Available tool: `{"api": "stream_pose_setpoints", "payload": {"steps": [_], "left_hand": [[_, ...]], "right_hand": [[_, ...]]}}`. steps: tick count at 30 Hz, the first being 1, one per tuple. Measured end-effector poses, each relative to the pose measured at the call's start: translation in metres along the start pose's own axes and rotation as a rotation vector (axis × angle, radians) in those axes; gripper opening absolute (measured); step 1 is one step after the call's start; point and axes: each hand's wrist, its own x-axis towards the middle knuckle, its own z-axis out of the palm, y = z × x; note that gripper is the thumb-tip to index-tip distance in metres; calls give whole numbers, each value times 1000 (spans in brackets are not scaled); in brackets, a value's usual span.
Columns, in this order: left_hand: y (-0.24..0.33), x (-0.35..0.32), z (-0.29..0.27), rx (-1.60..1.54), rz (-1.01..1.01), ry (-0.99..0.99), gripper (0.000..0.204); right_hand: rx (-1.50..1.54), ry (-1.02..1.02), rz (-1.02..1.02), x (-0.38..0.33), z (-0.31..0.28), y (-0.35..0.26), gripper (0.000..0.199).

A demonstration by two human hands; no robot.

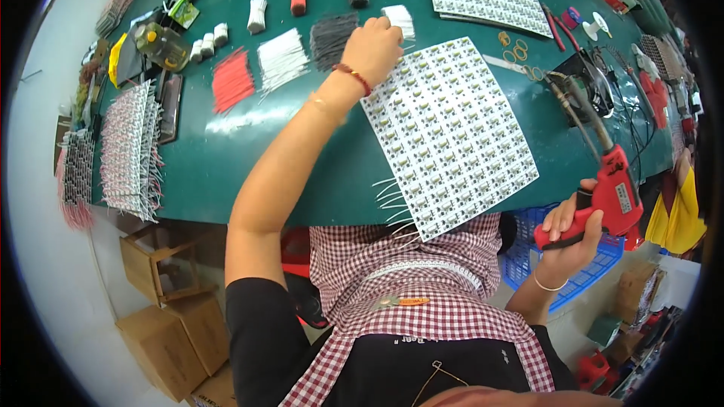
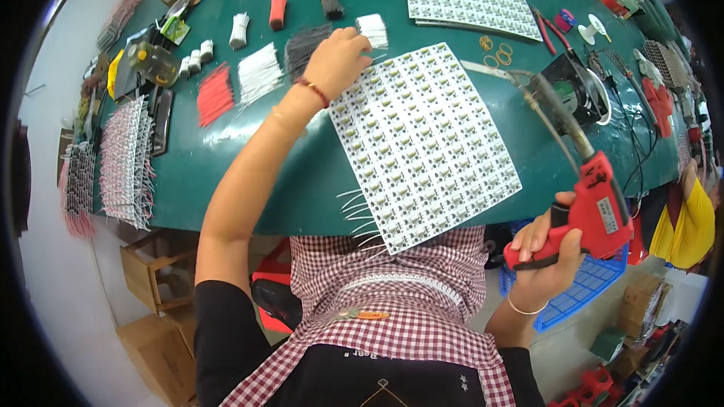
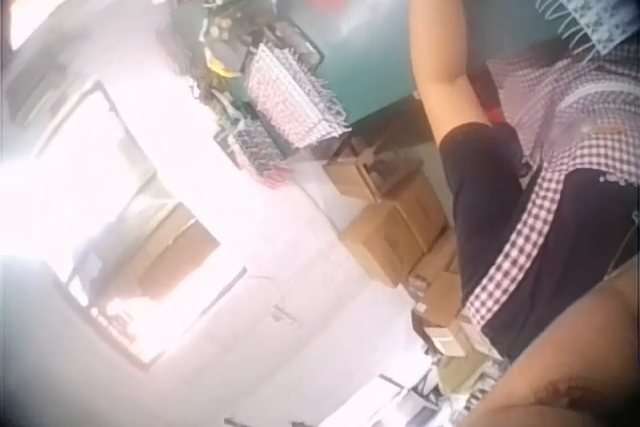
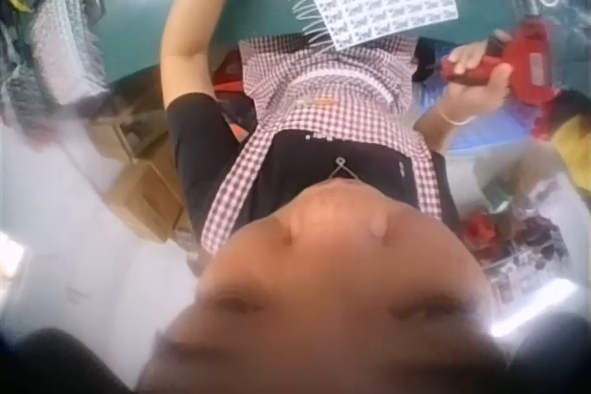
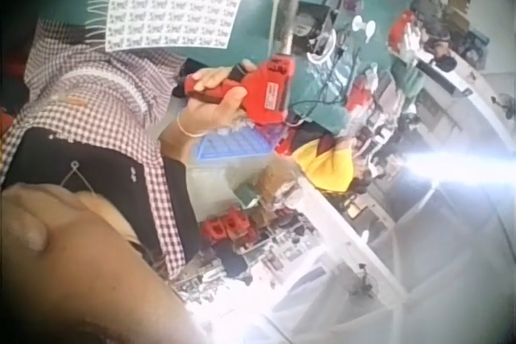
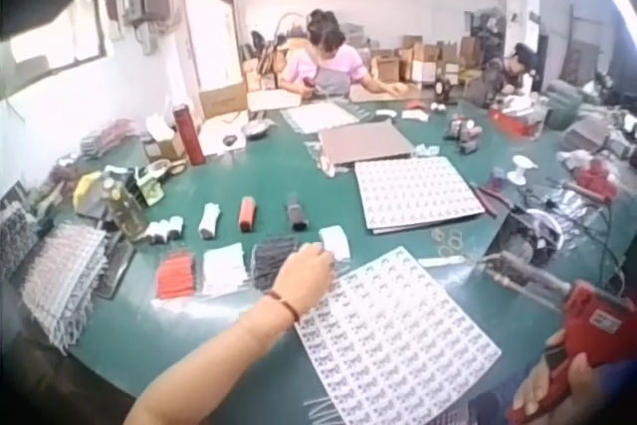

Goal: The person places a circuit board on the table, retrieves wires, and solders the wires to the board using a soldering iron.

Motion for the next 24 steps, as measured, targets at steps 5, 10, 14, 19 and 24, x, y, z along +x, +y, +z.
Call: {"api": "stream_pose_setpoints", "payload": {"steps": [5,10,14,19,24], "left_hand": [[-5,39,34,213,-21,22,20],[-7,38,42,234,5,50,12],[-3,37,37,341,130,149,7],[-5,40,30,321,163,235,5],[-6,42,24,188,207,304,3]], "right_hand": [[-16,37,34,-11,-4,-2,48],[-37,94,56,-7,-12,-1,45],[-36,145,52,3,-8,4,45],[4,79,48,6,-3,3,43],[-19,162,72,3,-5,6,45]]}}
